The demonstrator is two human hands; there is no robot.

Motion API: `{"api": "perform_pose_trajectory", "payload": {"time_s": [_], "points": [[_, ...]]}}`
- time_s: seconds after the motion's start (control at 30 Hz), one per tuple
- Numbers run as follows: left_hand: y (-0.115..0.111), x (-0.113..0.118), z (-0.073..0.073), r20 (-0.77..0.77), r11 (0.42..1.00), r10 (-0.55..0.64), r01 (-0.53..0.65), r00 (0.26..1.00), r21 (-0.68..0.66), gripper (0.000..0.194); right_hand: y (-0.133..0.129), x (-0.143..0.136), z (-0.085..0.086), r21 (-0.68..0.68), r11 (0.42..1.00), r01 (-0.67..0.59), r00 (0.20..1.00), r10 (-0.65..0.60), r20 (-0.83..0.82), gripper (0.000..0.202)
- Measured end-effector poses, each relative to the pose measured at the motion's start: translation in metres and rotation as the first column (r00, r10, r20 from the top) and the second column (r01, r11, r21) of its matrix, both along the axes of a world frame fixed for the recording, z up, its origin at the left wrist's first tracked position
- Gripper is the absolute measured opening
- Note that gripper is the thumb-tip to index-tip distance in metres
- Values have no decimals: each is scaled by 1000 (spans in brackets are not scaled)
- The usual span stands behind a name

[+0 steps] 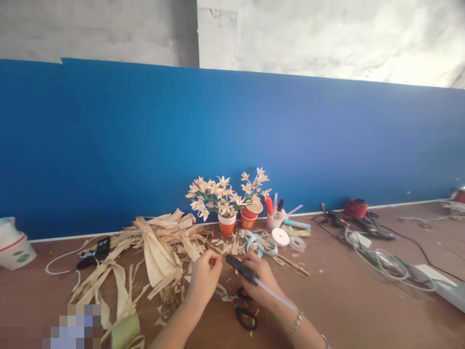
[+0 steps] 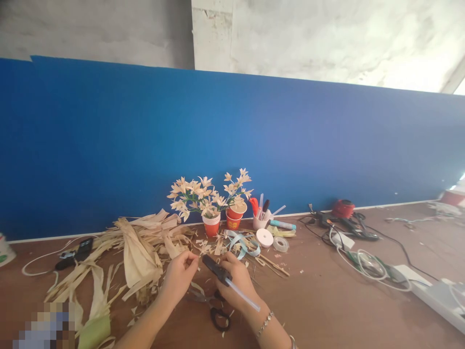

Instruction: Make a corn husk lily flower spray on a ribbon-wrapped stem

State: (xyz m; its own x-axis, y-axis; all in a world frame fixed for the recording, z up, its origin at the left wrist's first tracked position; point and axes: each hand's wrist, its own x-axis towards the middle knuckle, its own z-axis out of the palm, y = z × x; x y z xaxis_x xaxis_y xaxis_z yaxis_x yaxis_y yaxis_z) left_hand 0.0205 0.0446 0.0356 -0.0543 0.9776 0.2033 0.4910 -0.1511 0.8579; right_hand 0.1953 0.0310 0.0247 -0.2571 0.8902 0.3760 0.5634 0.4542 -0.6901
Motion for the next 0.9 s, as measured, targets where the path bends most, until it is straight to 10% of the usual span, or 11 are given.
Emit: {"api": "perform_pose_trajectory", "payload": {"time_s": [0.9], "points": [[-3,0,1,-31,999,5,-4,1000,45,20,-2,0,4,12,999,45,998,-45,39,11]]}}
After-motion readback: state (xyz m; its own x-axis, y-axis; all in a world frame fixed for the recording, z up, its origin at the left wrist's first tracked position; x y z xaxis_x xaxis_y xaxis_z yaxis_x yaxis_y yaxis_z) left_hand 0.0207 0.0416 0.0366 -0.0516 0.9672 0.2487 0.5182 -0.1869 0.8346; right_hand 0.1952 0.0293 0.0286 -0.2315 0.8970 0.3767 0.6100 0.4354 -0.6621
